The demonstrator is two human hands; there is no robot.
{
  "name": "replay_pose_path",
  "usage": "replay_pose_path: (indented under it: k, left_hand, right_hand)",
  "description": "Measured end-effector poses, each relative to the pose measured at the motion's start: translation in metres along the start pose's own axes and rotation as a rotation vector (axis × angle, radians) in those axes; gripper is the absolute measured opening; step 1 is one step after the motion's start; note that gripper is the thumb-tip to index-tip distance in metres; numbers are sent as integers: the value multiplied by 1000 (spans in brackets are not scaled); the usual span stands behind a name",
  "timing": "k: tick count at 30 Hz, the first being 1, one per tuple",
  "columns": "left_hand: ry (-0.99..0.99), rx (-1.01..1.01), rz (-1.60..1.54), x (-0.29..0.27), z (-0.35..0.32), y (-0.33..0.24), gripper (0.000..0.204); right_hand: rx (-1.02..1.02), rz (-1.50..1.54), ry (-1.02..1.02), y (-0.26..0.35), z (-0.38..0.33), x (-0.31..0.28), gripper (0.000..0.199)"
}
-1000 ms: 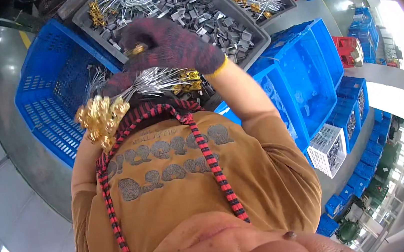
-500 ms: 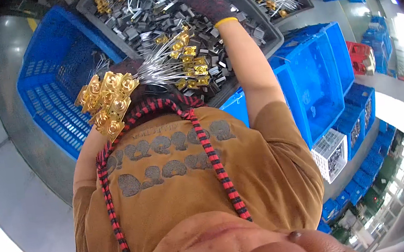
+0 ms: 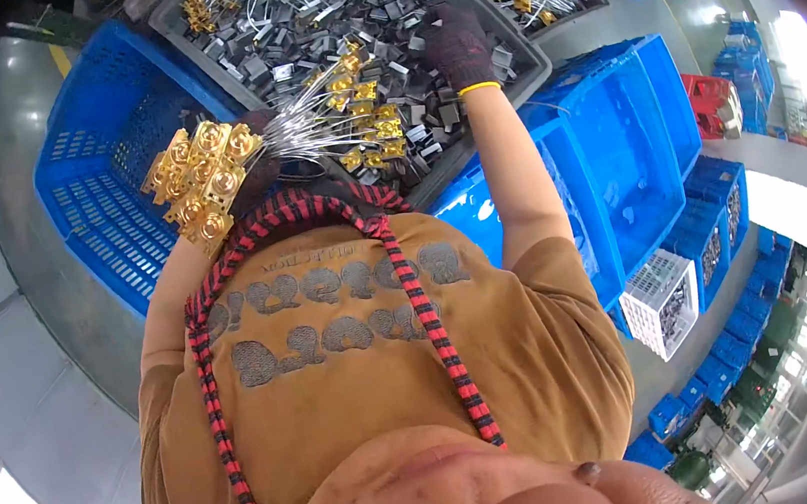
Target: Assembling gold-colored electronic components with wire harnesses at a production station.
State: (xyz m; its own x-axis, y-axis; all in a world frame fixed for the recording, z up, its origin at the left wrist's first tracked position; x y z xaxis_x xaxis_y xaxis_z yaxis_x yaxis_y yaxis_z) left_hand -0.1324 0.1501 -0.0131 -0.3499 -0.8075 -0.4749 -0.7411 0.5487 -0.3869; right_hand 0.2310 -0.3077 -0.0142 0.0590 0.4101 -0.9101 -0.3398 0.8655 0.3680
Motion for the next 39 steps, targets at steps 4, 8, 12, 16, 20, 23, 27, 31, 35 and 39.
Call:
replay_pose_path:
  k: [4,8,12,16,20,23,27,31,35,39]
  left_hand:
    - [-277,816,284,18,-59,-143,46]
    - [-364,780,269,34,10,-179,35]
    - [-484,1178,609,49,30,-193,24]
    - [-574,1083,698,39,31,-180,28]
    - [-704,925,788,31,42,-166,34]
    - [-754,841,873,40,52,-162,40]
    - [-828,746,1013,38,77,-164,47]
    - [-743,760,891,27,79,-175,43]
    - [-600,770,725,31,72,-182,38]
    - [-441,786,573,40,58,-197,34]
  right_hand:
    - [287,545,106,1,-27,-34,42]
    - [143,989,219,107,-61,-71,35]
    - [-402,1015,30,206,-71,-81,25]
    - [-447,943,28,213,-67,-101,16]
    - [45,1359,193,159,-69,-90,20]
    - [-206,1155,-62,164,-58,-83,23]
    - [-163,1359,167,185,-56,-84,36]
    - [-155,1190,360,169,-52,-75,42]
    - [-317,1101,347,177,-49,-82,45]
    - [-433,929,430,182,-40,-71,50]
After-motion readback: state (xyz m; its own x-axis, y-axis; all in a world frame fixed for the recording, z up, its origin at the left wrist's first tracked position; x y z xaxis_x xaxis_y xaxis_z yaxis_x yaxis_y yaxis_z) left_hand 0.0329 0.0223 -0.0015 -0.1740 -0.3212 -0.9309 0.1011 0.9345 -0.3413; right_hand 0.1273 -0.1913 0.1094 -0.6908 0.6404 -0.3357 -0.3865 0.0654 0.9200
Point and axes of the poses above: each hand's wrist, its own z-axis towards the middle knuckle, its own x-axis out of the palm, y = z × x, the point moved 7 cm from there along z, towards the middle knuckle, and after that the axes turned 11 degrees about -x, right-handed, at the moved point
